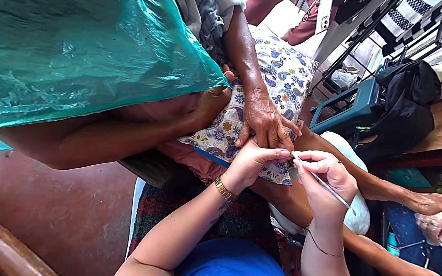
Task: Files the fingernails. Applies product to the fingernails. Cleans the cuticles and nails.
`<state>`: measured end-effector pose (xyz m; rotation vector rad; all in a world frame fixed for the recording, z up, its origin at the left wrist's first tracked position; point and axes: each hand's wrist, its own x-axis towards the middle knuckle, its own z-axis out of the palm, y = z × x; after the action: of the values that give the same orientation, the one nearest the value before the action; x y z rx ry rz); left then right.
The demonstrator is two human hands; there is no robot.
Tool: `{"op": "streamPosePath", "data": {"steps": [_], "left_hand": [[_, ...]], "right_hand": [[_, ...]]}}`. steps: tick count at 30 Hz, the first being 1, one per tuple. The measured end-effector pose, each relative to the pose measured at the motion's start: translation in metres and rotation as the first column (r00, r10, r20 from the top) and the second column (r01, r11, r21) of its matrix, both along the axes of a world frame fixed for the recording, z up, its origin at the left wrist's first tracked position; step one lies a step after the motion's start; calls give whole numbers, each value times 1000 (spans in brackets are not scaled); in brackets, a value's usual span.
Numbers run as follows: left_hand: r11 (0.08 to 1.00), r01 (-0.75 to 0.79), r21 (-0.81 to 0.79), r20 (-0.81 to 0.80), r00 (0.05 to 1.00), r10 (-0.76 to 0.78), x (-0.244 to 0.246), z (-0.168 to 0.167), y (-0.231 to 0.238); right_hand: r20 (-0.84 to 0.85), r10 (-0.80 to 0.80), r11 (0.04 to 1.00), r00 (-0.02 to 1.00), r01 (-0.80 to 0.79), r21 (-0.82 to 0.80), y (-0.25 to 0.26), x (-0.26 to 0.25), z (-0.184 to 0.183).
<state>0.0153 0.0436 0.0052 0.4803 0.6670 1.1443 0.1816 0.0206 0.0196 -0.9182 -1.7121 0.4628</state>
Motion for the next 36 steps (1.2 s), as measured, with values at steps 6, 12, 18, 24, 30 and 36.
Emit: {"op": "streamPosePath", "data": {"steps": [6, 12, 18, 24, 30, 36], "left_hand": [[1000, 0, 3, 2, 1000, 0, 0, -1, 0], [1000, -3, -3, -2, 1000, 3, -1, 0, -1], [1000, -2, 7, 1, 1000, 2, -1, 0, -1], [1000, -6, -3, -9, 1000, 6, 0, 1, -1], [1000, -6, -8, -1, 1000, 6, 0, 1, -1], [1000, -3, -4, -1, 1000, 3, 0, -1, -1]], "right_hand": [[7, -11, 1000, 1000, 11, 3, -1, -2, 0], [-10, -1, 1000, 1000, 1, -1, -1, -1, 0], [-14, 3, 1000, 1000, -3, 6, -1, 0, 0], [-33, 7, 1000, 999, -7, -9, -1, 1, 0], [-27, -4, 1000, 1000, 4, -5, -1, 0, -1], [-7, -15, 1000, 1000, 15, 10, -2, -2, -1]]}}
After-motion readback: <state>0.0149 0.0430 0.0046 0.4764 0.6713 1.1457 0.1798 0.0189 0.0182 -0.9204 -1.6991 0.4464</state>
